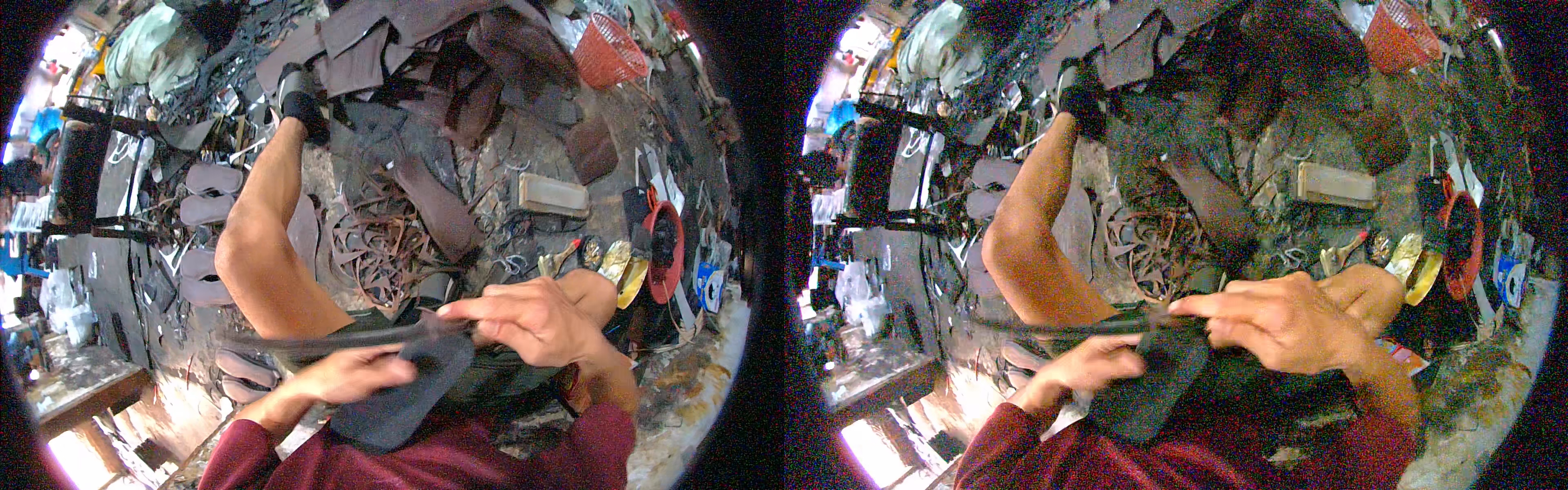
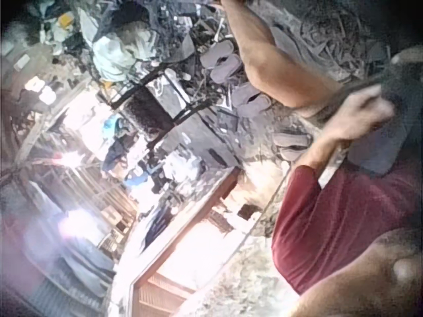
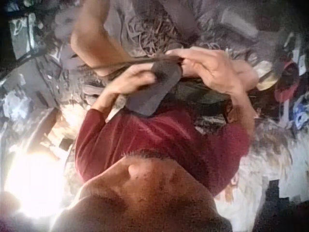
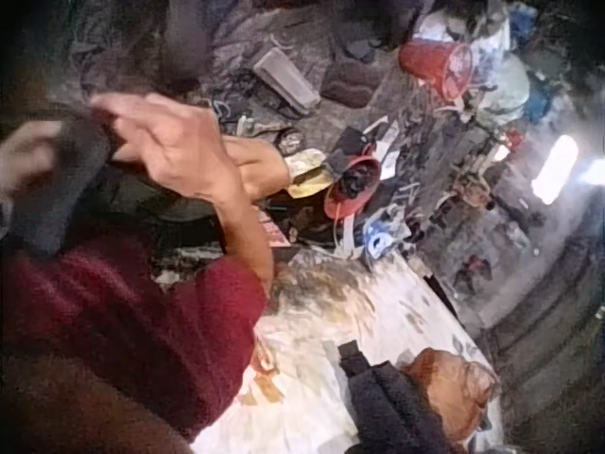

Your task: The person sits on the floor and uses a curved knife to trim the edges of a dark leather shoe insole. They repeatedly hold the insole, cut along its perimeter, and place the trimmed piece down among other leather scraps.

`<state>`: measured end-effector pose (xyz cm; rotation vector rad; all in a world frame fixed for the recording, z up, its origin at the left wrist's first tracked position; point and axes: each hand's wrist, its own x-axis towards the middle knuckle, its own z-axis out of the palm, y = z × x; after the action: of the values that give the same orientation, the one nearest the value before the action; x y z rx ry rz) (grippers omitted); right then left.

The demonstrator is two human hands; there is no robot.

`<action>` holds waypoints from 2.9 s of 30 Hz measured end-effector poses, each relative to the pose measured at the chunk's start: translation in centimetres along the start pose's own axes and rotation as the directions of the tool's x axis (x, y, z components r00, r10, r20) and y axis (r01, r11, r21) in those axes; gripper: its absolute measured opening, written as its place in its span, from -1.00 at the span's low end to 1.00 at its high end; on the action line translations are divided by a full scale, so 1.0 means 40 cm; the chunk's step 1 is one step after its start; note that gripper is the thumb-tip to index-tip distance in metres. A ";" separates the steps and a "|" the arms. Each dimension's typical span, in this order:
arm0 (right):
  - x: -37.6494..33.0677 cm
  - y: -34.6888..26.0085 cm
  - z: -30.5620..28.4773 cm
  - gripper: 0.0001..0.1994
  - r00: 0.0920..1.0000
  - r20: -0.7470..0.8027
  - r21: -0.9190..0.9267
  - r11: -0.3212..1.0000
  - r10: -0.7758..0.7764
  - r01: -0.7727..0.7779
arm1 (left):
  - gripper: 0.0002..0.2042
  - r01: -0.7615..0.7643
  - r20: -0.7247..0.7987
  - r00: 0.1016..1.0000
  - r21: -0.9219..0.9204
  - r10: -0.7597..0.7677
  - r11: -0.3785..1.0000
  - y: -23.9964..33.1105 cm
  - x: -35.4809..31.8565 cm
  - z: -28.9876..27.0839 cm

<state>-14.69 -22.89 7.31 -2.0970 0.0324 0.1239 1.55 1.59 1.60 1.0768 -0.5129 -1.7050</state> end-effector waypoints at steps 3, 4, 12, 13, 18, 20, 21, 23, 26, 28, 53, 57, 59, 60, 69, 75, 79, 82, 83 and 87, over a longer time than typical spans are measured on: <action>-0.053 0.034 0.064 -0.64 0.882 -0.470 0.161 0.986 0.033 0.048 | -0.32 0.024 0.159 0.980 -0.698 0.122 0.716 -0.096 -0.002 -0.085; -0.037 0.014 0.086 -0.64 0.841 -0.540 0.139 0.988 0.019 0.067 | -0.28 -0.160 -0.017 0.979 -0.687 0.205 0.709 -0.123 -0.009 -0.054; -0.016 0.027 0.325 -0.49 0.548 -0.833 0.039 0.996 0.077 -0.080 | -0.69 -0.597 -0.754 0.642 -0.378 0.139 0.708 0.101 0.154 0.117; -0.052 0.034 0.348 -0.47 0.571 -0.809 0.076 0.989 0.137 -0.129 | -0.70 -0.572 -0.716 0.689 -0.442 0.112 0.691 0.097 0.150 0.097; -0.164 0.066 0.408 -0.55 0.661 -0.747 -0.112 0.966 0.074 -0.235 | -0.66 -0.585 -0.759 0.629 -0.321 0.166 0.745 0.036 0.121 0.039; -0.159 0.020 0.347 -0.57 0.755 -0.633 -0.073 0.958 0.171 -0.278 | -0.68 -0.554 -0.775 0.620 -0.321 0.124 0.768 0.001 0.090 0.039; -0.146 0.012 0.333 -0.55 0.772 -0.608 -0.102 0.946 0.185 -0.307 | -0.68 -0.545 -0.762 0.631 -0.301 0.147 0.782 -0.009 0.084 0.035; -0.115 0.012 0.310 -0.53 0.812 -0.561 -0.061 0.971 0.160 -0.233 | -0.67 -0.555 -0.769 0.610 -0.244 0.189 0.795 -0.005 0.079 0.053; -0.074 0.016 0.290 -0.53 0.874 -0.450 -0.071 0.968 0.183 -0.240 | -0.64 -0.499 -0.792 0.579 -0.156 0.194 0.853 -0.049 0.064 0.031; -0.015 0.020 0.280 -0.52 0.898 -0.402 -0.054 0.974 0.180 -0.219 | -0.62 -0.472 -0.772 0.601 -0.133 0.208 0.872 -0.063 0.068 0.032; 0.143 0.796 0.233 -0.08 0.655 -0.526 -0.097 0.727 0.543 -0.680 | -0.39 0.356 -0.705 -0.584 0.222 0.402 0.908 -0.482 -0.213 -0.397; 0.117 0.609 0.203 -0.26 0.551 -0.733 0.001 0.811 0.399 -0.585 | -0.36 0.232 -0.515 -0.818 0.113 0.256 0.966 -0.579 -0.274 -0.536; 0.089 0.571 0.154 -0.55 0.492 -0.812 -0.055 0.800 0.312 -0.597 | -0.35 0.209 -0.476 -0.837 0.179 0.271 0.961 -0.487 -0.269 -0.627; 0.080 0.561 0.126 -0.42 0.489 -0.796 -0.034 0.781 0.355 -0.623 | -0.34 0.221 -0.466 -0.832 0.221 0.302 0.950 -0.445 -0.271 -0.677; 0.054 0.499 0.149 -0.58 0.424 -0.810 0.133 0.831 0.405 -0.540 | -0.29 0.019 -0.407 -0.913 -0.045 -0.001 0.999 -0.247 -0.113 -0.909; 0.092 0.029 0.148 -0.68 0.505 -0.500 0.760 0.636 0.703 -0.132 | -0.54 -0.429 -0.532 -0.175 0.799 0.828 0.422 0.025 -0.081 -0.184; -0.051 0.243 0.209 -0.55 0.716 -0.415 0.813 0.582 0.561 0.016 | -0.01 -0.857 -0.482 0.480 -0.079 0.733 0.509 0.055 0.062 0.011; -0.042 0.291 0.242 -0.51 0.535 -0.670 0.576 0.815 0.514 -0.062 | -0.07 -0.746 -0.315 0.639 -0.031 0.702 0.665 0.043 0.080 -0.033; -0.024 0.193 0.237 -0.50 0.503 -0.606 0.575 0.777 0.615 -0.258 | -0.16 -0.640 -0.373 0.705 0.031 0.603 0.768 0.032 0.064 -0.044; -0.150 0.146 0.282 -0.57 0.555 -0.661 0.287 0.853 0.506 -0.435 | -0.37 -0.518 -0.665 0.702 -0.230 0.256 0.824 0.072 -0.038 -0.035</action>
<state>-21.95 -16.28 -2.74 -1.8635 1.0807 -0.3929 4.38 2.04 3.70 1.0398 0.0422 -0.9278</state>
